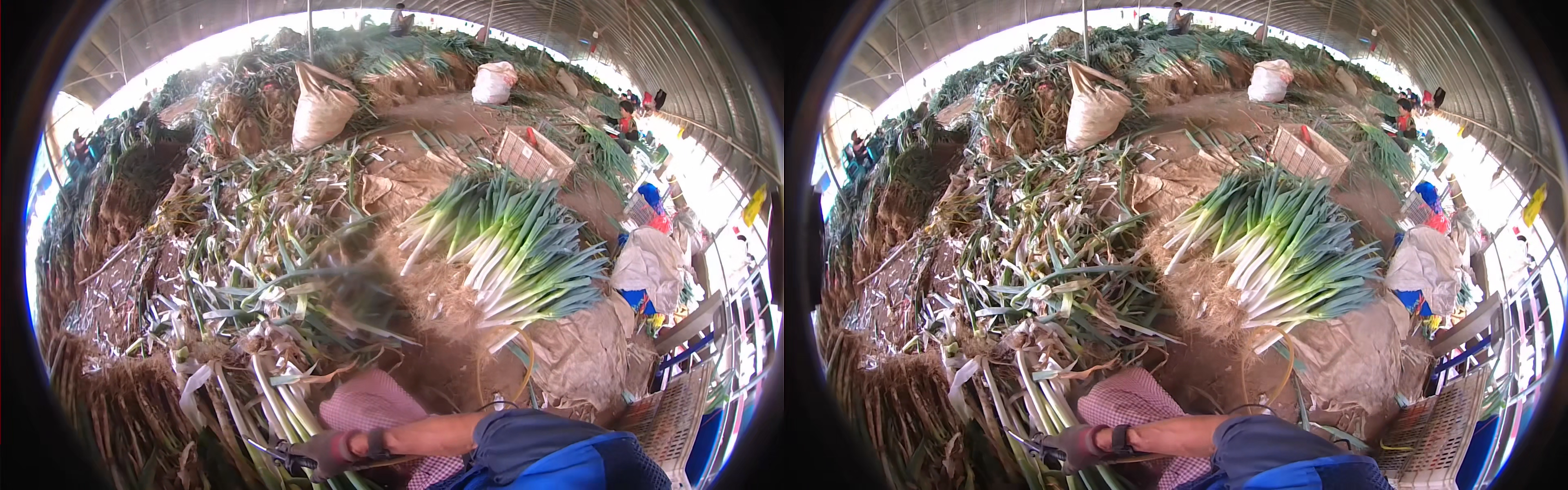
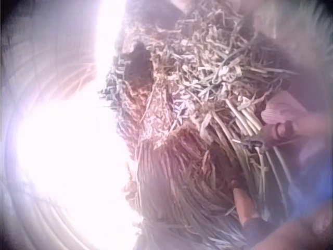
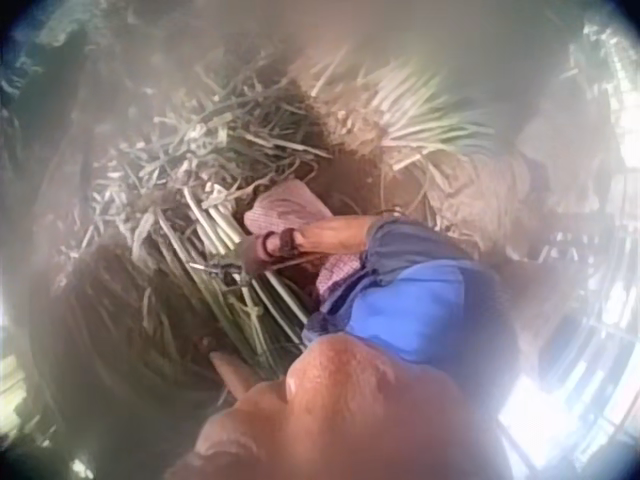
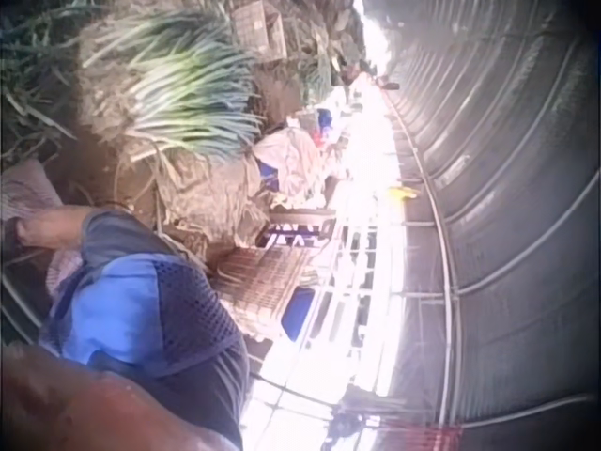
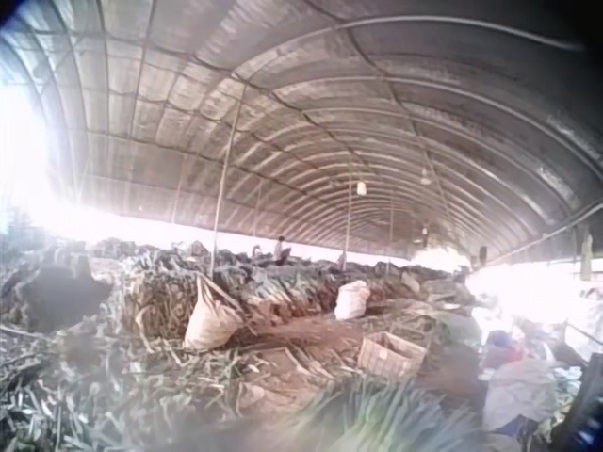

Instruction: The person processes scallions by pulling them from a large bundle, using a hand-held tool to trim the roots and outer leaves, and placing the cleaned scallions into a pile.

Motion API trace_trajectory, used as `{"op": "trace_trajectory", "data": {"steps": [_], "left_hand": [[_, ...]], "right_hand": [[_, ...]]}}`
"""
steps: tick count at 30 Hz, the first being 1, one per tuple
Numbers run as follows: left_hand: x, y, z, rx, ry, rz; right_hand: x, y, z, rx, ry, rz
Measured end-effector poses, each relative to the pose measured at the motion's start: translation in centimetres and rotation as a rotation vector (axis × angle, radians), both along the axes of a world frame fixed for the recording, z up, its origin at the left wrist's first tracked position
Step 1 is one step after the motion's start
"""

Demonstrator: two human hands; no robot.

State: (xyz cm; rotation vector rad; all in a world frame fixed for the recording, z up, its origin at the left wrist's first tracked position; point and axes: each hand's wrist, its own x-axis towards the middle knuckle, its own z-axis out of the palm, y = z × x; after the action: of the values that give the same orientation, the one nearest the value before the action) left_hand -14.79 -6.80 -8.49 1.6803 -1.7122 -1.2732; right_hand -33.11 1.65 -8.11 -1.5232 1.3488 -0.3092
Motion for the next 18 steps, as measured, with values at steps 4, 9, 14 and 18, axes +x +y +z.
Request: {"op": "trace_trajectory", "data": {"steps": [4,9,14,18], "left_hand": [[0.0,0.4,0.1,0.023,-0.001,-0.001],[-0.8,0.2,0.4,0.040,0.000,-0.016],[-1.6,0.1,0.8,0.064,-0.009,-0.025],[-1.9,0.3,1.3,0.078,-0.016,-0.031]], "right_hand": [[0.2,0.6,0.3,0.055,-0.059,0.023],[0.3,0.8,-1.2,-0.032,-0.074,0.049],[0.8,1.6,-4.3,-0.102,-0.052,0.059],[0.8,2.3,-5.5,-0.141,-0.117,0.113]]}}
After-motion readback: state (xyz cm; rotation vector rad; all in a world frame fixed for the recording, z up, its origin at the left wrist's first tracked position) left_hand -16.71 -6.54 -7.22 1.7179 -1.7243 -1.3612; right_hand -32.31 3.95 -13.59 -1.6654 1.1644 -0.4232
